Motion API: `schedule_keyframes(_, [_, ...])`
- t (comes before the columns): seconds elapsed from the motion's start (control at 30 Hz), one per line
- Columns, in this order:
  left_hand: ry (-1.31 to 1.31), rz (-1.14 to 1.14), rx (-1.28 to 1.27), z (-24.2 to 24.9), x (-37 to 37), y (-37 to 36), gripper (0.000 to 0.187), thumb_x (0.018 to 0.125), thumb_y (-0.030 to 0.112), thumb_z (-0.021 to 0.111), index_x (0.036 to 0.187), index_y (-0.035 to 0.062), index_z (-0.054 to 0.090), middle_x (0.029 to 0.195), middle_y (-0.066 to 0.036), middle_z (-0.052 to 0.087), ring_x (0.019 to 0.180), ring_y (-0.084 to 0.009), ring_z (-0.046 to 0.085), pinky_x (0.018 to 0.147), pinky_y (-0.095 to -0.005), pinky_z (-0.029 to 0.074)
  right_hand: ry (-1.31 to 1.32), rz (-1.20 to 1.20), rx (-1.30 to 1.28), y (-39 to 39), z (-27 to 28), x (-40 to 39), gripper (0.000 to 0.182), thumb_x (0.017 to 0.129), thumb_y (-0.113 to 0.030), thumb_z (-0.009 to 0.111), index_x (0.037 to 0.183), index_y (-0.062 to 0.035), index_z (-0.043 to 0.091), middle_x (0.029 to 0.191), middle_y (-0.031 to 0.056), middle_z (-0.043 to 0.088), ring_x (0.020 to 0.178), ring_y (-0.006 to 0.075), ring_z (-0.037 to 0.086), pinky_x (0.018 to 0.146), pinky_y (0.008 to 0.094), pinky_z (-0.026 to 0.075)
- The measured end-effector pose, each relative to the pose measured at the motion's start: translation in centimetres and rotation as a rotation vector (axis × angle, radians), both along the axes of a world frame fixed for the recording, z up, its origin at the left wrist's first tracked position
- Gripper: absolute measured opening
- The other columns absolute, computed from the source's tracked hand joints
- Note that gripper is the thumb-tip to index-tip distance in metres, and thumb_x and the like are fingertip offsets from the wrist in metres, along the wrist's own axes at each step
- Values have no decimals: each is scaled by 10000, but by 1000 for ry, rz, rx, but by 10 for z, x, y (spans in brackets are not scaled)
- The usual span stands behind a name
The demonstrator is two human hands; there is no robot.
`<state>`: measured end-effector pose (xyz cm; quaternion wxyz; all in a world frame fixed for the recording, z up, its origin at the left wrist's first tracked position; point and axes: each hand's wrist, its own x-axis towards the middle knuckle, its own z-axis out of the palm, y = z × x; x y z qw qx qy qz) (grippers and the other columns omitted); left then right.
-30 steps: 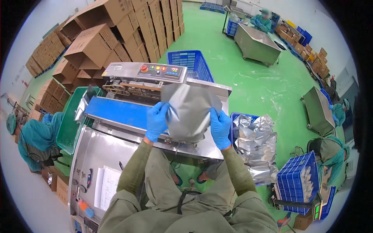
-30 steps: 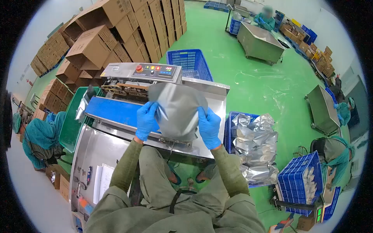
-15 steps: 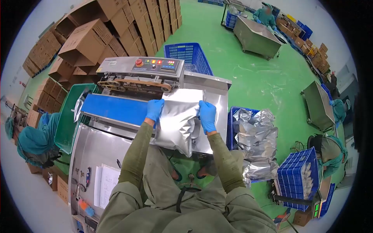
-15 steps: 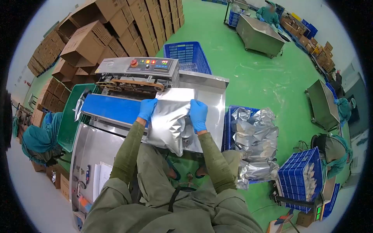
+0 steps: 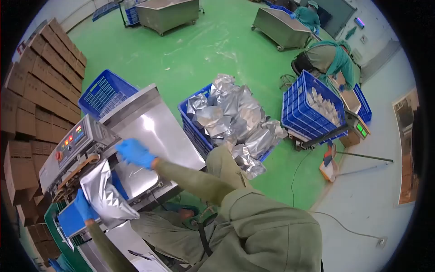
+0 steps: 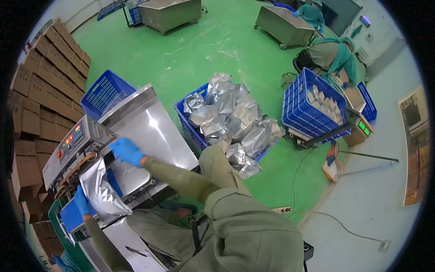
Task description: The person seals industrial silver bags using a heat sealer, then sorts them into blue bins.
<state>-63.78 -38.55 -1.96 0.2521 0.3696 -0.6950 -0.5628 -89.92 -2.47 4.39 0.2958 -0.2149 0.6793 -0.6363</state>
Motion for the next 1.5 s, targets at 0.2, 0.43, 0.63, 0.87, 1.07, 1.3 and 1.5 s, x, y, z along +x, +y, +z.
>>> schedule_keyframes(0.2, [-119,458,-328,53,122,91,423,1024,298,538,1259,-46,616,1167,-155,661,1034,-243,632,922,-348,498,871,-846,1015,274,-111,-160,377,783,-405,722,882,-45,675,827,146,642,750,302,654,646,432,535])
schedule_keyframes(0.43, [-140,592,-620,59,125,185,399,1044,259,496,1268,-49,614,1220,-180,639,1109,-279,601,981,-355,468,596,-600,1102,358,-221,-268,376,845,-384,626,803,-16,691,856,232,689,818,422,675,774,499,551])
schedule_keyframes(0.63, [149,278,-706,51,66,272,276,1003,180,572,1144,-46,642,1140,-115,648,1025,-223,599,948,-343,470,1007,-394,791,314,-25,-191,298,870,-335,601,817,-62,709,751,213,666,696,414,662,623,505,532])
schedule_keyframes(0.87, [178,-410,-628,122,-164,390,982,642,205,898,1453,-9,387,1457,-181,443,1357,-335,424,1150,-408,333,1230,137,214,202,202,-39,227,846,-324,639,750,-123,683,689,162,621,633,375,625,559,463,491])
schedule_keyframes(1.07, [-96,-556,-396,136,-111,289,692,756,235,844,1334,25,529,1261,-145,622,1153,-261,605,984,-369,489,1183,406,-32,124,198,39,201,842,-228,703,1004,-108,715,801,108,660,677,309,630,610,360,514])
schedule_keyframes(1.3, [123,-542,-348,45,-56,230,574,852,110,748,1374,47,515,1263,-100,625,1150,-197,587,1015,-343,468,942,205,-202,61,105,44,203,838,-135,700,1016,-62,635,946,105,641,849,282,625,734,372,501])
schedule_keyframes(1.5, [185,-471,-436,154,-55,232,346,904,108,676,1228,40,580,1077,-83,651,979,-212,623,851,-316,500,1278,47,-80,63,100,18,99,853,-151,661,858,-93,581,785,108,562,710,315,595,601,414,484])
